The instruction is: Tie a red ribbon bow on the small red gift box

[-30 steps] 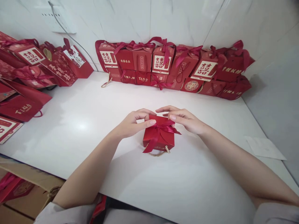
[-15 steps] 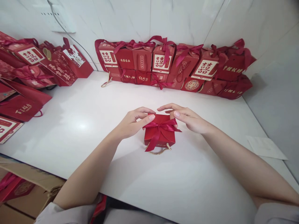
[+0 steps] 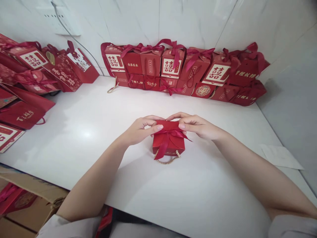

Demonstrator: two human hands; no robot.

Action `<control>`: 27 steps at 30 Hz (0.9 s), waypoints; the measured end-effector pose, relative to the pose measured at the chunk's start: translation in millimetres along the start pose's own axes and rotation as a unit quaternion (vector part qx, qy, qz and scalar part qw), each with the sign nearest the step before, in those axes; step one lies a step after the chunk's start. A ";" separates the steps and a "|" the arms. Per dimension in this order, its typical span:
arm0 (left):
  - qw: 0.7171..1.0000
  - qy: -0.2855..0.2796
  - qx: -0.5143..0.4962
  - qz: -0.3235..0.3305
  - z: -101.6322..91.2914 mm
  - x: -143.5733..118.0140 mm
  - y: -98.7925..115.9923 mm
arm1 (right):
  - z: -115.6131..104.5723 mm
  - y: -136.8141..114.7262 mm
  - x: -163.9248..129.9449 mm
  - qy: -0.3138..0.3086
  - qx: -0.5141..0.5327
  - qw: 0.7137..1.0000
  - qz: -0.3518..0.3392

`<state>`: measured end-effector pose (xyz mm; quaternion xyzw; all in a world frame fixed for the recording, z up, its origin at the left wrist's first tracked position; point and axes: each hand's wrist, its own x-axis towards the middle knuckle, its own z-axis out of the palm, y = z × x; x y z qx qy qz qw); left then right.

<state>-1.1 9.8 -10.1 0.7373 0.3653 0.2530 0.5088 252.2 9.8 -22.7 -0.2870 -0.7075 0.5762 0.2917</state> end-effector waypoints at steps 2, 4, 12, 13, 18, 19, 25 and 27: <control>1.000 0.012 0.009 0.000 -1.7 0.0 -1.0 | -0.8 0.7 0.1 0.001 -0.005 1.000 -0.001; 0.999 0.023 0.024 -0.002 -2.6 -0.3 -1.6 | -1.2 0.9 0.1 0.001 -0.012 1.000 0.000; 0.999 0.025 0.023 -0.007 -2.0 -0.3 1.1 | -3.3 -0.2 -1.6 -0.010 -0.032 0.999 0.002; 0.999 0.024 0.025 -0.005 -2.2 -0.2 1.4 | -3.7 -0.6 -1.8 -0.012 -0.035 0.999 0.004; 0.999 0.022 0.044 0.009 -4.5 -0.4 0.4 | -6.2 -0.4 -1.5 -0.023 -0.032 0.999 0.018; 0.999 0.022 0.045 0.011 -4.9 -0.3 0.0 | -6.7 0.1 -1.3 -0.024 -0.030 0.999 0.019; 0.998 0.031 0.044 0.011 -1.1 0.1 -2.3 | -7.6 2.9 -1.5 -0.028 -0.017 0.999 0.016; 0.998 0.050 0.048 0.007 3.1 -0.7 -1.4 | -6.6 2.9 -2.0 -0.019 -0.005 1.000 0.009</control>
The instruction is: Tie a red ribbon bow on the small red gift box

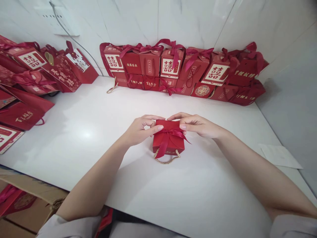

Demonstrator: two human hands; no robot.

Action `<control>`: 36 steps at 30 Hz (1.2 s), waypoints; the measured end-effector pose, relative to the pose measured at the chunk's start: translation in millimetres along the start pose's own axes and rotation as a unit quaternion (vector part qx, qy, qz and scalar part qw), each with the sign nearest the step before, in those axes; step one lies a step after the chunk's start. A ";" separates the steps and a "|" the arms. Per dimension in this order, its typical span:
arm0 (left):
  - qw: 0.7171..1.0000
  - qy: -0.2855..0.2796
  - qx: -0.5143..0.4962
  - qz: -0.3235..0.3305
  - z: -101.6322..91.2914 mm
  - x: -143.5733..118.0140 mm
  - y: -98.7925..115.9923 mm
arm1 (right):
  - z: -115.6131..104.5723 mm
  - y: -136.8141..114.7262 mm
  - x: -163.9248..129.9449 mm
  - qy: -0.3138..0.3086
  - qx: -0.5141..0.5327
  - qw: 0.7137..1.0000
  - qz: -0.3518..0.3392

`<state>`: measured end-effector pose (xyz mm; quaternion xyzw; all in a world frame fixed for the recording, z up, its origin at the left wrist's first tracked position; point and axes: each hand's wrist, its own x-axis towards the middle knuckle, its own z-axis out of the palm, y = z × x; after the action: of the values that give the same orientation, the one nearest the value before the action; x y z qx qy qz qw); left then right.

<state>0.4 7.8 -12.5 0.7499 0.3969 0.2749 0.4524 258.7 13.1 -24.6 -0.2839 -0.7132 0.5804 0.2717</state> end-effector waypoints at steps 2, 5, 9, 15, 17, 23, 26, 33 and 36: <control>1.000 0.021 0.013 -0.002 4.0 -1.8 3.6 | 0.7 -0.5 0.0 0.028 0.012 1.000 -0.004; 0.997 0.056 0.045 0.005 8.0 -4.9 11.9 | -1.3 -1.0 0.7 0.092 -0.005 0.995 0.023; 0.994 0.067 0.078 0.024 10.5 -7.8 19.1 | -12.6 -1.9 -1.2 0.143 -0.066 0.984 0.089; 0.997 0.032 0.063 0.019 14.6 -7.7 15.0 | -23.3 -8.5 -8.5 -0.101 -0.053 0.975 0.191; 0.997 0.038 0.062 0.018 15.4 -7.1 14.1 | -21.2 -10.8 -9.0 -0.128 -0.041 0.973 0.188; 0.997 0.038 0.070 0.016 18.6 -6.1 13.1 | -12.1 -21.0 -11.0 -0.166 0.013 0.971 0.171; 0.996 0.037 0.076 0.024 19.3 -4.8 10.1 | -6.4 -27.5 -12.9 -0.200 0.009 0.963 0.181; 0.995 0.030 0.090 0.022 16.5 -3.2 8.2 | -11.4 -27.2 -15.3 -0.234 -0.054 0.944 0.225; 0.993 0.032 0.107 0.027 17.7 -4.8 8.0 | -16.0 -21.1 -16.0 -0.264 -0.070 0.929 0.248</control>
<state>14.2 -6.6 -13.3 0.7949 0.4181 0.2669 0.3494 279.3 8.9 -2.0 -0.3064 -0.7049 0.6319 -0.0996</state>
